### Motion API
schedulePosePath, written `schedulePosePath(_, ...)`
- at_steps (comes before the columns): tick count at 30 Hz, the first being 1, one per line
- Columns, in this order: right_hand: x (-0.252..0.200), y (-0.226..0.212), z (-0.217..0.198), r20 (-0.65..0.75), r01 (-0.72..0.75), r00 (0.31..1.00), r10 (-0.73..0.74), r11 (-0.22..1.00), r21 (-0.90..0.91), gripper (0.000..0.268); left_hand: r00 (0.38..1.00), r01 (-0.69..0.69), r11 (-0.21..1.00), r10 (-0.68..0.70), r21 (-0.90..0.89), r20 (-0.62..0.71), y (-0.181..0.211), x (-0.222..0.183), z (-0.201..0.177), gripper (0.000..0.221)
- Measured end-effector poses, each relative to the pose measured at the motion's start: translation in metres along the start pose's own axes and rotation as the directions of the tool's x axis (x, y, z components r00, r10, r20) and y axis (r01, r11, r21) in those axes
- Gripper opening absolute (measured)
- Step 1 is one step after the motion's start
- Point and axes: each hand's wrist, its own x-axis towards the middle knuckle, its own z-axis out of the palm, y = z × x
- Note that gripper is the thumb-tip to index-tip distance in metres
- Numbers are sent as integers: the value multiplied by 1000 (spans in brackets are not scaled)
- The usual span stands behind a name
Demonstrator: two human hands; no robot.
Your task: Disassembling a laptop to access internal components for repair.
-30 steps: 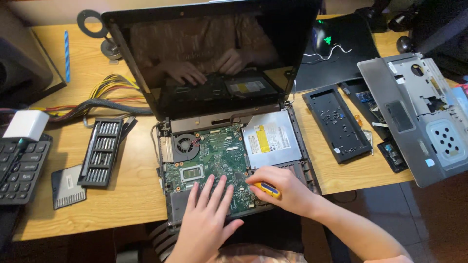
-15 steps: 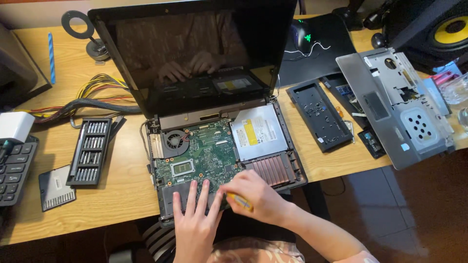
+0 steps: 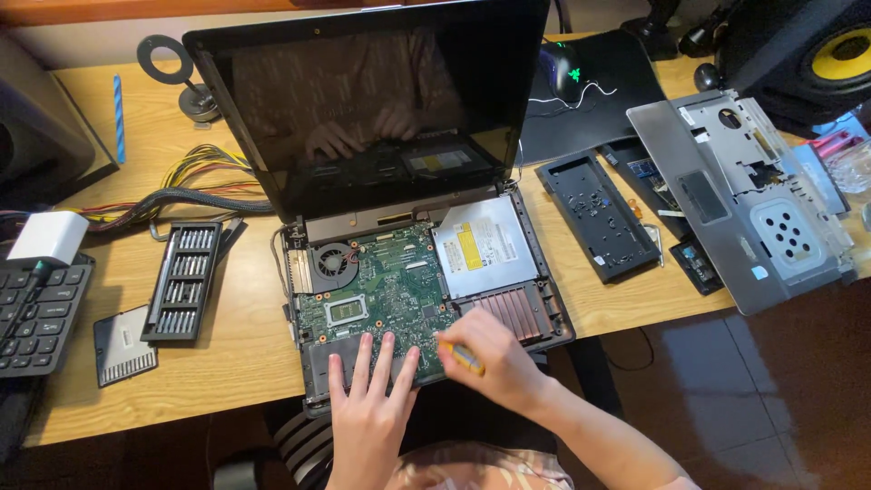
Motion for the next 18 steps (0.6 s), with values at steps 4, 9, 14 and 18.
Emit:
schedulePosePath(4,1,1,-7,16,-10,1000,10,1000,22,21,1000,5,1000,-5,-1,8,3,5,-5,66)
schedulePosePath(9,-3,19,-22,85,-222,973,214,969,110,12,999,3,991,-8,-133,-31,0,11,-29,54)
schedulePosePath(14,-34,79,-39,91,-523,836,540,737,429,13,959,183,961,-221,-208,-177,-66,10,-52,33)
schedulePosePath(18,-34,86,-42,79,-514,834,546,716,473,15,918,331,930,-279,158,-282,-136,29,-74,38)
